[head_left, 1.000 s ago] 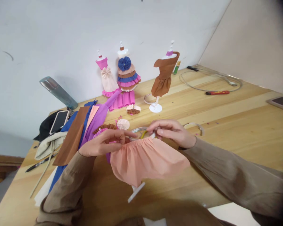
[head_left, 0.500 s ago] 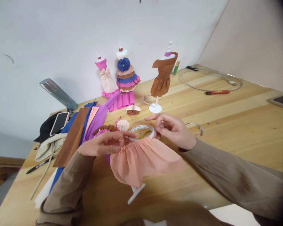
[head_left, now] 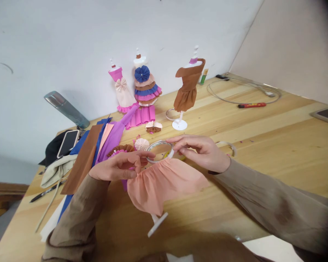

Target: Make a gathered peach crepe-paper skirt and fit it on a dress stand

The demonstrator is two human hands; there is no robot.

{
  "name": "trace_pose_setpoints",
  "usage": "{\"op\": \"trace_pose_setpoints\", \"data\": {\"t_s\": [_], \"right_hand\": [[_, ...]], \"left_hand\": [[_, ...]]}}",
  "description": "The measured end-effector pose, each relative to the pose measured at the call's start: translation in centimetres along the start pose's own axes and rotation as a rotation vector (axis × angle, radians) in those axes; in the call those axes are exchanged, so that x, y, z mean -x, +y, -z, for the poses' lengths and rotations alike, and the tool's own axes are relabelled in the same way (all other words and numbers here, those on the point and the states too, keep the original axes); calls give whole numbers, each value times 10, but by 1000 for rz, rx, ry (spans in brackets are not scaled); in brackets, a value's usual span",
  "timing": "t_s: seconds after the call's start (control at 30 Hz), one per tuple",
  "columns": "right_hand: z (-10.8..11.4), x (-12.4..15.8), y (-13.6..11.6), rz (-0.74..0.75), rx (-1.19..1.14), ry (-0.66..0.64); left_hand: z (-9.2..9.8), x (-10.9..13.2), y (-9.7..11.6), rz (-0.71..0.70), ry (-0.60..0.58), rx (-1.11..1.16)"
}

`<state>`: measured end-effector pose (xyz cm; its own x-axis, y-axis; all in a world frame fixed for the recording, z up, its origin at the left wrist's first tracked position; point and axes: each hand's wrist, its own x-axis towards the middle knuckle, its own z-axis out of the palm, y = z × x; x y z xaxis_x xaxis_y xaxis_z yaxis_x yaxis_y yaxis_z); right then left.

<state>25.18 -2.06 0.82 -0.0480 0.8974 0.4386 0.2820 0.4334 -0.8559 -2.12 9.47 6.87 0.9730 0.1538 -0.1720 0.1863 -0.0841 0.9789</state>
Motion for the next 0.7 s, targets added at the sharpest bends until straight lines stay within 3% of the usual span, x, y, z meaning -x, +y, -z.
{"op": "trace_pose_setpoints", "data": {"t_s": [0.43,0.7], "right_hand": [[0,-2,-1,167,252,-28],[1,-2,3,94,26,19]], "left_hand": [[4,-1,-7,-76,-108,137],[3,-2,-11,-33,-37,217]]}}
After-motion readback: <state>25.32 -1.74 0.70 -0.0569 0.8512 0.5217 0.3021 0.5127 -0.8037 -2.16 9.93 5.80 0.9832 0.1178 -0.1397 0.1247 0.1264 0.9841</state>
